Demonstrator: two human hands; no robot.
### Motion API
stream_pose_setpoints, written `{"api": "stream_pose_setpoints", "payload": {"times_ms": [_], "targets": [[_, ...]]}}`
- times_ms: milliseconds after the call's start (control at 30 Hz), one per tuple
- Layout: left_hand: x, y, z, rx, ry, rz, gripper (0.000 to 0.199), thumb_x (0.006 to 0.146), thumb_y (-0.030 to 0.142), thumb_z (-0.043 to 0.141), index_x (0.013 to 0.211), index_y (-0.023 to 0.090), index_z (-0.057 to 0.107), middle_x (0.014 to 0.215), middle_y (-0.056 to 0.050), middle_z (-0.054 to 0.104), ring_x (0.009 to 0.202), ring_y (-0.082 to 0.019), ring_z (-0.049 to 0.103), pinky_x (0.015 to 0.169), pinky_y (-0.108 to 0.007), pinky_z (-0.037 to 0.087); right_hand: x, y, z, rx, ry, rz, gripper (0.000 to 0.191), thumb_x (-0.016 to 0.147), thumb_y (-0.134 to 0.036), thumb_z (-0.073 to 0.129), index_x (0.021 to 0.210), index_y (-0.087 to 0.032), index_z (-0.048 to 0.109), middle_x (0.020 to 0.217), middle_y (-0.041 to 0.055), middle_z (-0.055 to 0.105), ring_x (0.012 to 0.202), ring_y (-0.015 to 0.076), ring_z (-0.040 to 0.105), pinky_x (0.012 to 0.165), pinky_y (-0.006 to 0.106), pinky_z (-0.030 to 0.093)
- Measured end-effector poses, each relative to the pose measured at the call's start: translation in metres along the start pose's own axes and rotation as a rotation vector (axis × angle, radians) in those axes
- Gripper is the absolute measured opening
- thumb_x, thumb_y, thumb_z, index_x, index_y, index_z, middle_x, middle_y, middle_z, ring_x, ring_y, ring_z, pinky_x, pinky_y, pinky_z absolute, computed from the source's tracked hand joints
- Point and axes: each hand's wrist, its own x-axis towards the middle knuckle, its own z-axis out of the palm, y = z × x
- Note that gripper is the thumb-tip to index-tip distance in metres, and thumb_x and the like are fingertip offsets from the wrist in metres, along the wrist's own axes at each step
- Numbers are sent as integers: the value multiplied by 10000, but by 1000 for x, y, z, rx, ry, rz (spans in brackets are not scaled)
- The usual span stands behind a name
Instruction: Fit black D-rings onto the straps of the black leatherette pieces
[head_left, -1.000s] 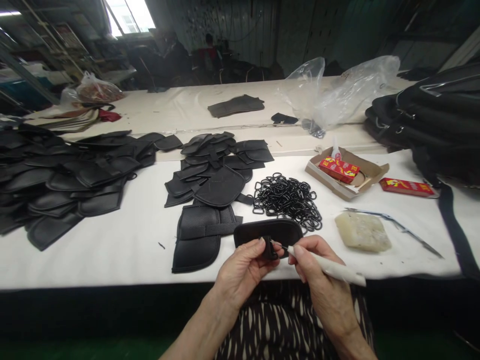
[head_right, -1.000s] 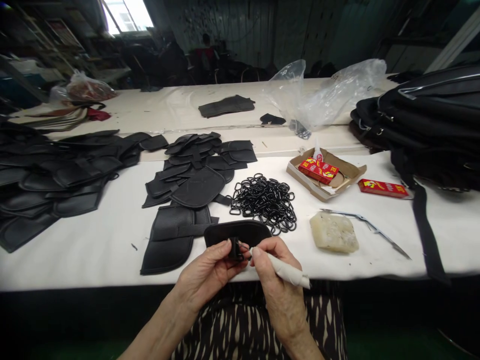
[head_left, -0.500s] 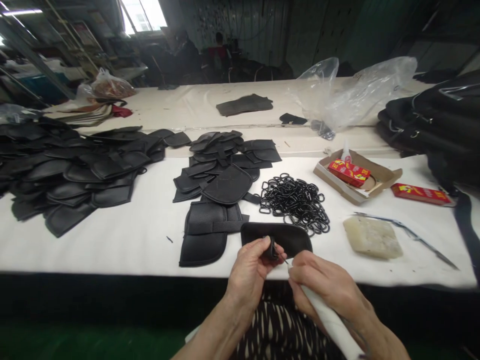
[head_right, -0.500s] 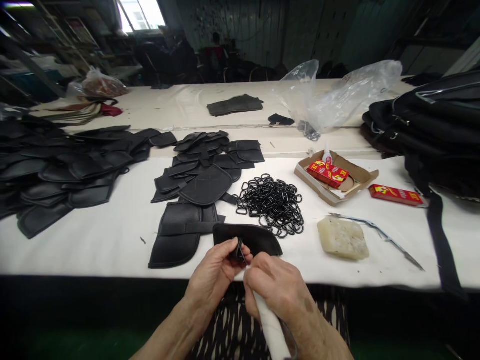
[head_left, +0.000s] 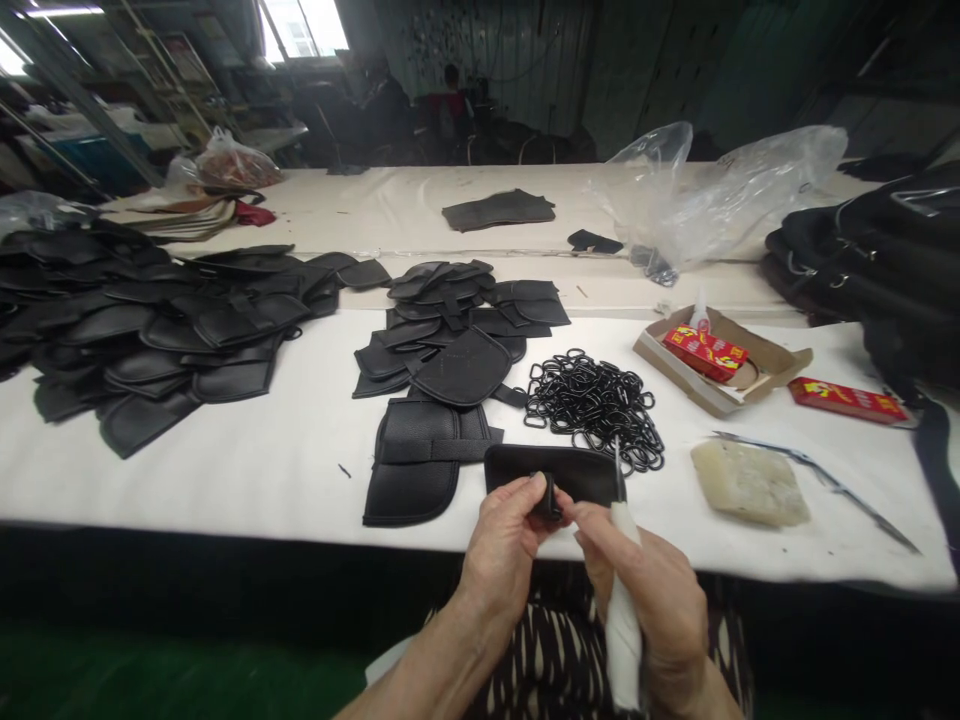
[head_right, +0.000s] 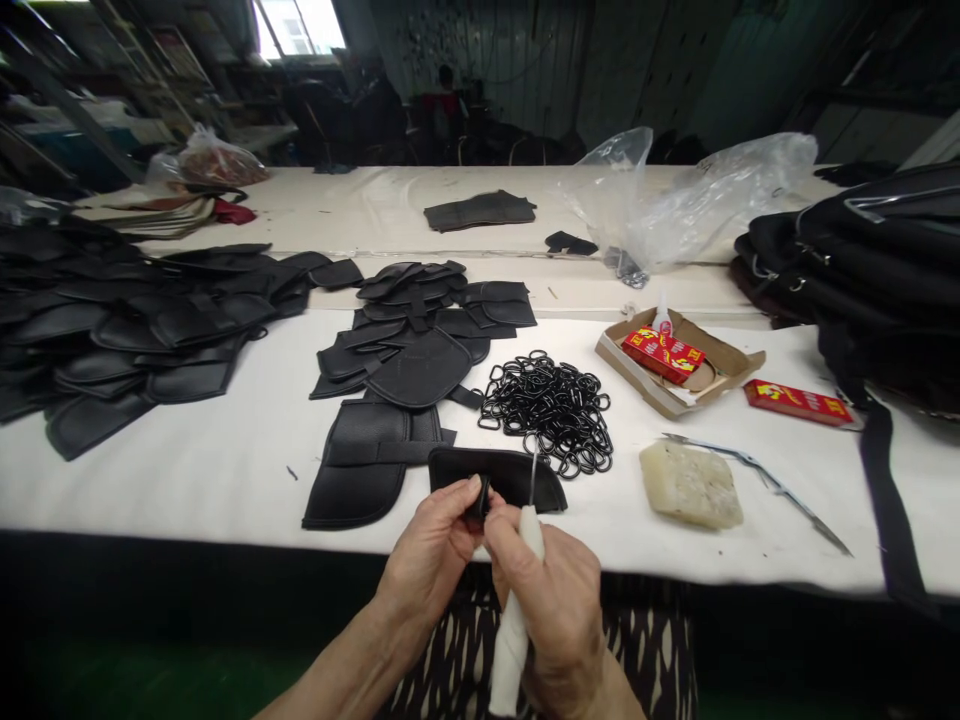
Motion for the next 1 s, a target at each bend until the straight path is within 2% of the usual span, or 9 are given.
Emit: {"api": "stream_pose_setpoints", "payload": {"times_ms": [67, 133, 233, 367, 533, 767, 900, 1000], "targets": [[-1, -1, 1, -25, 26, 10, 166, 641, 222, 733, 627, 104, 617, 607, -12, 589, 569, -91, 526, 579, -196, 431, -3, 5, 8, 4, -49, -81, 376, 821, -49, 507, 1161, -195, 571, 998, 133, 688, 656, 185, 666, 548, 277, 494], [-2, -2, 1, -26, 41, 18, 188, 642, 224, 739, 613, 113, 590, 566, 21, 531, 514, -64, 469, 519, -171, 392, -6, 7, 12, -27, -85, -131, 390, 801, -39, 534, 1172, -157, 559, 1089, 197, 642, 723, 218, 679, 559, 291, 505], [-4, -2, 1, -5, -5, 25, 201, 686, 245, 711, 614, 113, 577, 556, 29, 489, 487, -49, 422, 489, -163, 357, -12, 7, 16, -59, -99, -129, 403, 796, -28, 541, 1188, -121, 530, 1122, 242, 609, 782, 244, 679, 582, 314, 519], [-4, -1, -3, 17, -50, 0, 195, 692, 255, 711, 634, 109, 595, 573, 22, 510, 503, -49, 442, 511, -166, 360, -18, 6, 20, -78, -88, -109, 365, 806, -34, 525, 1166, -91, 541, 1129, 241, 606, 823, 251, 675, 623, 323, 528], [-2, 1, -6, 76, -55, -29, 215, 636, 255, 755, 632, 104, 602, 574, 23, 525, 463, -30, 405, 459, -156, 305, -15, 8, 22, -109, -13, -199, 246, 815, -53, 553, 1059, -66, 582, 1044, 283, 630, 708, 221, 676, 535, 284, 499], [-7, 0, -3, 123, -71, 4, 182, 700, 235, 691, 596, 116, 600, 537, 26, 534, 473, -42, 444, 476, -155, 330, -10, 8, 16, -3, 18, -158, 128, 835, -67, 524, 947, -99, 577, 967, 240, 670, 660, 173, 674, 538, 246, 513], [-9, 1, -2, 120, -92, 34, 161, 733, 214, 646, 611, 112, 628, 564, -7, 601, 530, -74, 531, 559, -172, 404, -5, 5, 1, -60, -18, -171, 108, 891, -194, 479, 903, -150, 576, 945, 161, 697, 675, 164, 688, 554, 209, 522], [-13, 5, -2, 129, -108, 45, 176, 749, 213, 619, 613, 102, 636, 569, -37, 632, 548, -107, 577, 621, -209, 446, -11, 6, -17, -52, -101, -198, 176, 891, -316, 474, 933, -188, 587, 839, 80, 718, 541, 135, 660, 499, 188, 507]]}}
